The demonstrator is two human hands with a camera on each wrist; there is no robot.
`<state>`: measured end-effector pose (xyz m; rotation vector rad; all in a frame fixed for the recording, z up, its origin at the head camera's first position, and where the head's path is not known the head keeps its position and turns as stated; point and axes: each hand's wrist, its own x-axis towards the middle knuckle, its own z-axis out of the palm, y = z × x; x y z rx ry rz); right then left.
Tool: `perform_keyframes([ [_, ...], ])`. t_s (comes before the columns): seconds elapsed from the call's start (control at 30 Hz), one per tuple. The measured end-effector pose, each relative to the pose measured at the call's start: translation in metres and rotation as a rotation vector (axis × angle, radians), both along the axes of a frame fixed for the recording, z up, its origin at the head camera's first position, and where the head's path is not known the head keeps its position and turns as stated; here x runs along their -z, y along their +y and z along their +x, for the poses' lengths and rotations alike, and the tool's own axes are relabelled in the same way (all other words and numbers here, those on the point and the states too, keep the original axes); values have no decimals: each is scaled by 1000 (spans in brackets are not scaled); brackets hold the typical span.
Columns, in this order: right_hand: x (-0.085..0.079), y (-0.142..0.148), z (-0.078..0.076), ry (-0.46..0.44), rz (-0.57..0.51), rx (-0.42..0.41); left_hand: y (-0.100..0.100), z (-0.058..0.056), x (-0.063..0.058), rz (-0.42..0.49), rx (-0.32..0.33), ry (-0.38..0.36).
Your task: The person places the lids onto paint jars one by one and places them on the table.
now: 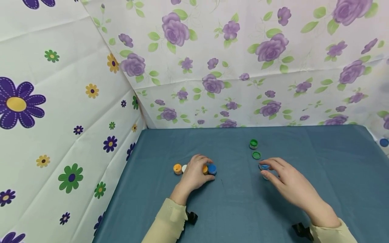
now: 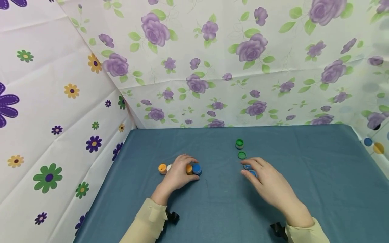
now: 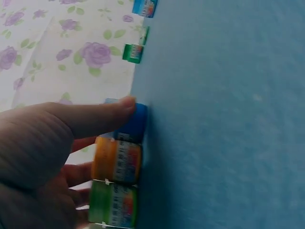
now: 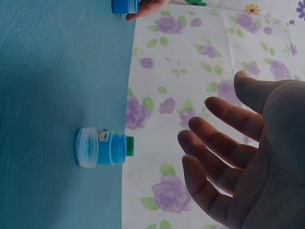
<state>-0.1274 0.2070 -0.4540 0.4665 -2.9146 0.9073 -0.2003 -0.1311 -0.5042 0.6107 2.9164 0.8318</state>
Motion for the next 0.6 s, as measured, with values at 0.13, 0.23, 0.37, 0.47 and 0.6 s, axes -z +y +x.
perform_keyframes([
  [0.13,-1,6,0,-16,-2,30,7,5,-9,48,20,-30],
  [0.23,0,12,-1,-34,-21,64,21,9,-14,142,45,-5],
  [0.37,3,18,-2,-51,-26,105,53,14,-16,273,62,50],
  [0.47,5,21,-3,-68,-7,132,83,15,-12,347,65,32],
  [0.6,7,24,-3,-111,3,154,123,11,0,418,41,-99],
])
